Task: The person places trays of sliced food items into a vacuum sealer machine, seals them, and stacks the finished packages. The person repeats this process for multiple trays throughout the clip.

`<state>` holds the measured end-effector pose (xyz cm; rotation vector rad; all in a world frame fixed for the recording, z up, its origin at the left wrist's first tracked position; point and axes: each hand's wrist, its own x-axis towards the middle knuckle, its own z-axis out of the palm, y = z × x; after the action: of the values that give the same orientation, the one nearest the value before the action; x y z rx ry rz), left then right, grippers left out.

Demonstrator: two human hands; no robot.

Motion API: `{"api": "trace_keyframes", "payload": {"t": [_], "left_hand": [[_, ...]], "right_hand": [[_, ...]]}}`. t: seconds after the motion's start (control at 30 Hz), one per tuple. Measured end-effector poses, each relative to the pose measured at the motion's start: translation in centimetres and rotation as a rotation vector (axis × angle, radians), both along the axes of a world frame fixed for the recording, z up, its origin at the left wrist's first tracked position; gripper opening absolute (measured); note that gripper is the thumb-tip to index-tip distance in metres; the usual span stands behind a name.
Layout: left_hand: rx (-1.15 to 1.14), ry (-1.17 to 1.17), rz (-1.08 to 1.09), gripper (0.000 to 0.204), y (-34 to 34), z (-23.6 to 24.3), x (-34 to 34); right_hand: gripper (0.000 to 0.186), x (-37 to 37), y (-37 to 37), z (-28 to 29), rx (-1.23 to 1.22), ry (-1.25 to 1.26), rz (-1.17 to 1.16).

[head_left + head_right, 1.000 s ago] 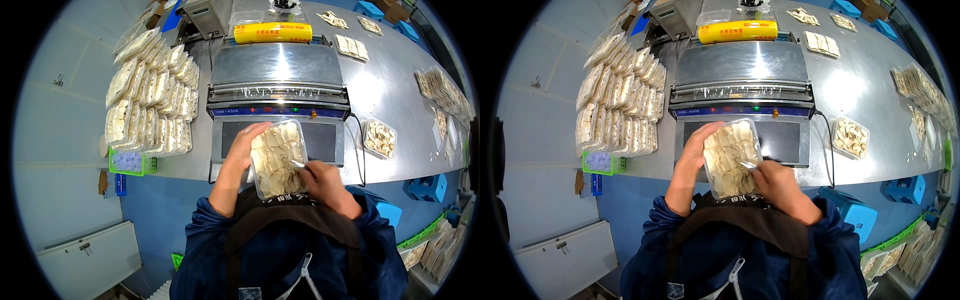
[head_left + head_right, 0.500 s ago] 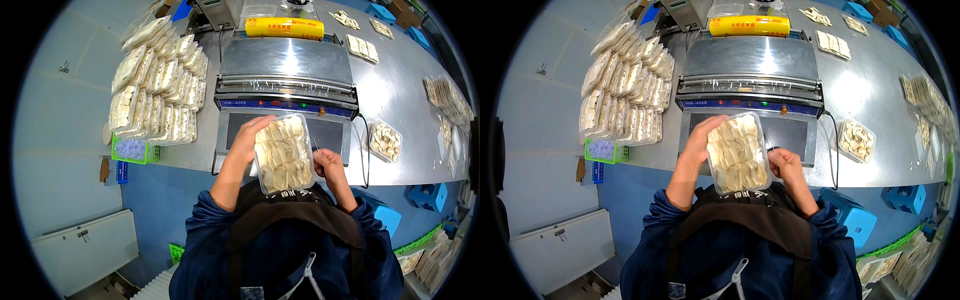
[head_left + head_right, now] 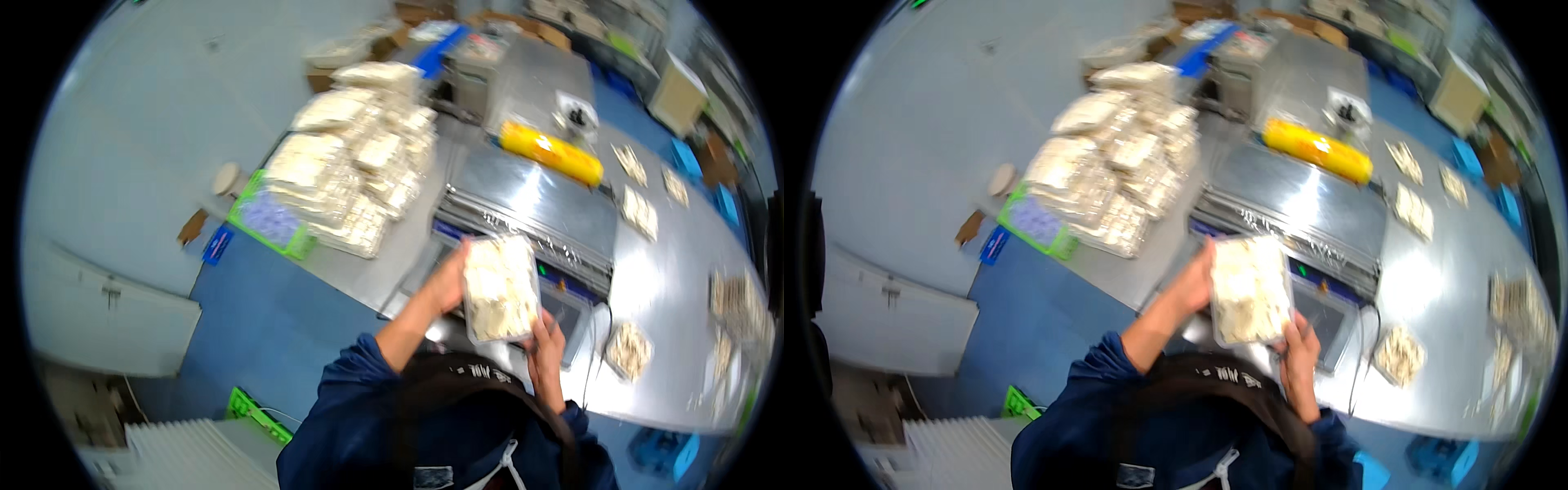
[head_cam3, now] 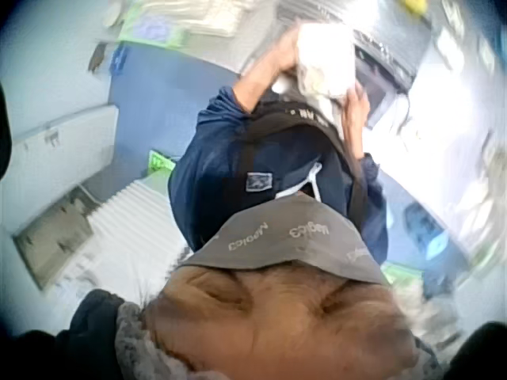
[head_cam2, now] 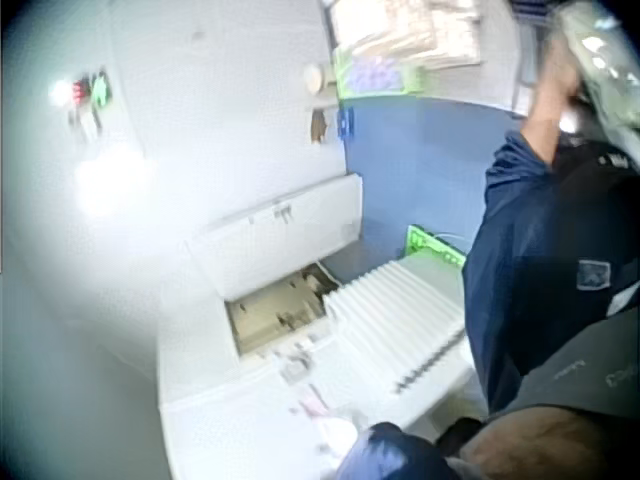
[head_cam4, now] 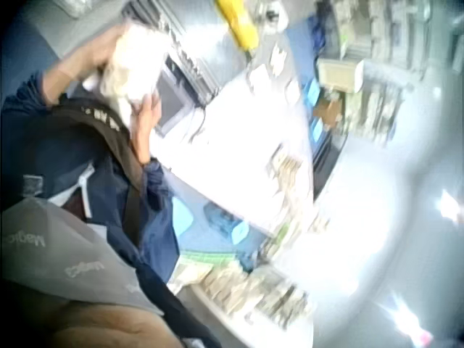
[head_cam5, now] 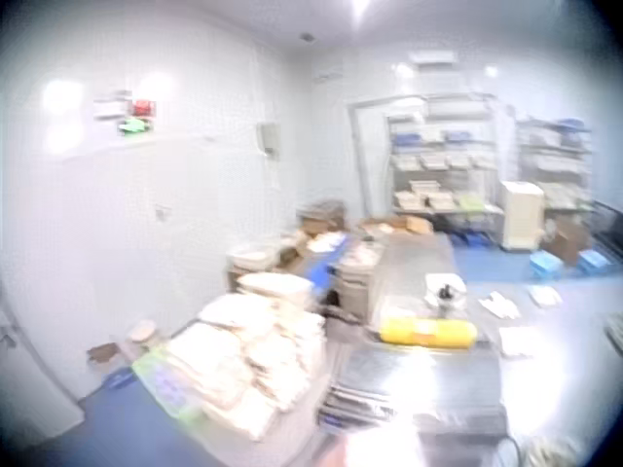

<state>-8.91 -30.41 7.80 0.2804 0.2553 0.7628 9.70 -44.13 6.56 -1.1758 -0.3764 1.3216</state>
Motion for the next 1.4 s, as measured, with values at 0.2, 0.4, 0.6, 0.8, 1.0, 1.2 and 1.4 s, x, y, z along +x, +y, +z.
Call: {"api": "trace_keyframes", "payload": {"t": [0.2,0.4,0.6,0.8,1.0,1.2,1.4], "left_hand": [[0.164,0.372,-0.115,0.056,-9.2,-2.1,-4.7],[0.137,0.524,0.313,0.041,-10.7,3.9,-11.3],[0.192,0.776,0.871,0.036,-1.1,12.7,-21.5],[0.126,0.989,0.78,0.028,9.8,12.4,-24.7],[0.278,1.796,0.69,0.048,8.6,10.3,-27.4],[0.315,1.99,0.935,0.054,6.9,12.5,-24.5],[0.441,1.836,1.191,0.045,6.4,12.0,-19.1]], "right_hand": [[0.036,-2.3,2.4,1.8,0.079,-0.069,0.124],[0.027,-5.0,4.7,2.3,0.084,-0.251,0.429],[0.029,-4.8,5.6,1.2,0.007,-0.347,0.354],[0.033,0.6,4.2,-1.1,-0.107,-0.506,0.056],[0.026,8.2,-1.2,-4.1,-0.304,-0.613,-0.259],[0.022,10.6,-2.3,-10.2,-0.441,-1.134,-0.495],[0.028,10.5,-1.1,-9.1,-0.431,-1.295,-0.271]]}}
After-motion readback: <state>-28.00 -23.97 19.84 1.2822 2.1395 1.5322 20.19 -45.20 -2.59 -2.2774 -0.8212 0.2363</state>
